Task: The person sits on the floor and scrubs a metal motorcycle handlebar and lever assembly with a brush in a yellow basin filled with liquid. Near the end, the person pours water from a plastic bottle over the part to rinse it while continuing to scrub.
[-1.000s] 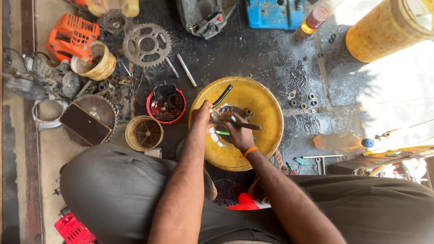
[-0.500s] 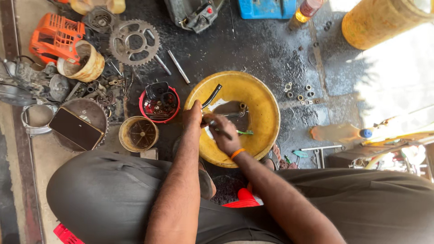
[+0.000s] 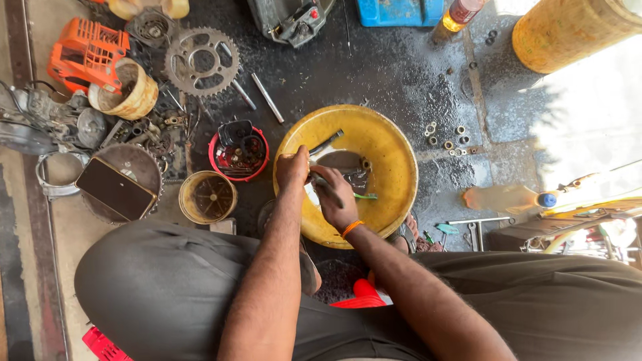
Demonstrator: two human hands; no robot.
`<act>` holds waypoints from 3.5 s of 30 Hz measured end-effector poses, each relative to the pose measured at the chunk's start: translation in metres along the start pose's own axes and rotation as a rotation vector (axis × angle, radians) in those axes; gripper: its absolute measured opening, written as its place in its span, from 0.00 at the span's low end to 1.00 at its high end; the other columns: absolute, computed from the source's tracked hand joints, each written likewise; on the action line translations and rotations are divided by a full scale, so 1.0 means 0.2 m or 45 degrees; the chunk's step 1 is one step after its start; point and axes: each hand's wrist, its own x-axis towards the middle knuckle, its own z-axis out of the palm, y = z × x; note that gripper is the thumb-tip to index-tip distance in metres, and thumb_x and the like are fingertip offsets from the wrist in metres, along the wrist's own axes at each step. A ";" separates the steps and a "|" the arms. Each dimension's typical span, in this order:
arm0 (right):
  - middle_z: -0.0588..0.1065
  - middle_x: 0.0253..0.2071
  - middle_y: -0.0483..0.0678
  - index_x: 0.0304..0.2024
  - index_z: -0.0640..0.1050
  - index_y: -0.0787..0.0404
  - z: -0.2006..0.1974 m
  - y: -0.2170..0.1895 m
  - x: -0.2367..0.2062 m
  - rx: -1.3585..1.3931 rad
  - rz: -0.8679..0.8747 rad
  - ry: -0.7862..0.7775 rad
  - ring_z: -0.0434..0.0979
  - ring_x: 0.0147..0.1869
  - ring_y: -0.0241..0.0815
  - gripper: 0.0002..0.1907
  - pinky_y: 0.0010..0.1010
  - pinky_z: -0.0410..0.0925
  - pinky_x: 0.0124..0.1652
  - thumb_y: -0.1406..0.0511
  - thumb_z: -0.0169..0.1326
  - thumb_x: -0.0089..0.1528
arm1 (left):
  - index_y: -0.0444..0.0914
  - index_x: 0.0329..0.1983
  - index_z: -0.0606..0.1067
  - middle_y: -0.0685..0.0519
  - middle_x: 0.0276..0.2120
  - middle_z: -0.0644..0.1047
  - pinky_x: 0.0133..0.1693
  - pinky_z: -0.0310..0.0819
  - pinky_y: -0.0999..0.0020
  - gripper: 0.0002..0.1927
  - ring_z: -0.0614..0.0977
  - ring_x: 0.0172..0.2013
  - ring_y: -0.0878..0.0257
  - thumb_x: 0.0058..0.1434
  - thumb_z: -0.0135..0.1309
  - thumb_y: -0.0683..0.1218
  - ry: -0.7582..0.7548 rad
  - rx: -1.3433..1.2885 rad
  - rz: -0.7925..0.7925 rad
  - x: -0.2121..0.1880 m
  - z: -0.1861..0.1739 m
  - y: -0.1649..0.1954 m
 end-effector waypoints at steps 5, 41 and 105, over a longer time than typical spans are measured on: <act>0.78 0.51 0.57 0.55 0.77 0.58 -0.19 0.11 0.04 0.043 0.098 -0.011 0.78 0.55 0.58 0.22 0.40 0.71 0.54 0.64 0.56 0.58 | 0.34 0.34 0.77 0.49 0.27 0.75 0.25 0.75 0.59 0.17 0.78 0.25 0.57 0.55 0.57 0.54 -0.070 -0.213 -0.263 0.00 -0.02 0.01; 0.82 0.46 0.51 0.52 0.78 0.58 -0.40 -0.09 0.21 0.068 0.020 -0.004 0.84 0.49 0.48 0.13 0.35 0.75 0.46 0.70 0.58 0.64 | 0.45 0.50 0.74 0.51 0.38 0.76 0.40 0.69 0.53 0.14 0.76 0.34 0.58 0.72 0.48 0.56 -0.329 -0.942 -0.640 -0.10 0.18 0.22; 0.79 0.44 0.56 0.46 0.81 0.61 -0.32 -0.01 0.13 -0.308 -0.082 -0.057 0.80 0.48 0.57 0.12 0.41 0.72 0.46 0.71 0.56 0.59 | 0.43 0.34 0.76 0.53 0.27 0.78 0.51 0.62 0.44 0.12 0.80 0.29 0.59 0.65 0.48 0.53 -0.336 -1.039 -0.615 -0.04 0.13 0.16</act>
